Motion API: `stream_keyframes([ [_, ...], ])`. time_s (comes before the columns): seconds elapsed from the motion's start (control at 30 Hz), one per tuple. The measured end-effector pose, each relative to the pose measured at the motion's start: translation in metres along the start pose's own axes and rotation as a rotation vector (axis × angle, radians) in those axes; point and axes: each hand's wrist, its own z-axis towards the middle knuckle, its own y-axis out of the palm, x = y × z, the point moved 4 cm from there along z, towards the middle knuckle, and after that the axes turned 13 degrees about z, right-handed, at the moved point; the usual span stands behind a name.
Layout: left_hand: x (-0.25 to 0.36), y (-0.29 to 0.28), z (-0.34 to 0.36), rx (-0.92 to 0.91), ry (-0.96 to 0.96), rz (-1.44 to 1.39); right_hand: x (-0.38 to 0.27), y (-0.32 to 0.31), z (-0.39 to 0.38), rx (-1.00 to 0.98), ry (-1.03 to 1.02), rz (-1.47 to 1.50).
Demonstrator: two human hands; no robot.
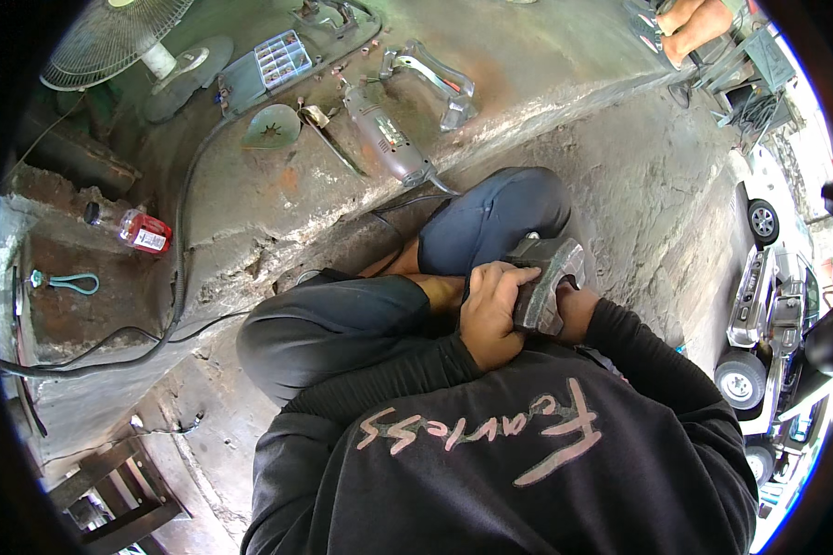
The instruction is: The person sits on the floor and uses a metal rod to scrape the inside of a curved metal part. They then use a rotary tool with a small bit to work on the same part and a small metal piece. The person switches between tools and objects while seated.
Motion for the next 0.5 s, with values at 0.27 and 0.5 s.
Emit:
stream_keyframes([
  [0.27, -0.005, 0.001, 0.001, 0.027, 0.014, -0.006, -0.025, -0.023, -0.005, 0.011, 0.108, -0.031],
  [0.5, -0.027, 0.011, -0.007, 0.096, -0.056, -0.251, -0.061, -0.041, -0.006, 0.025, 0.116, -0.113],
])
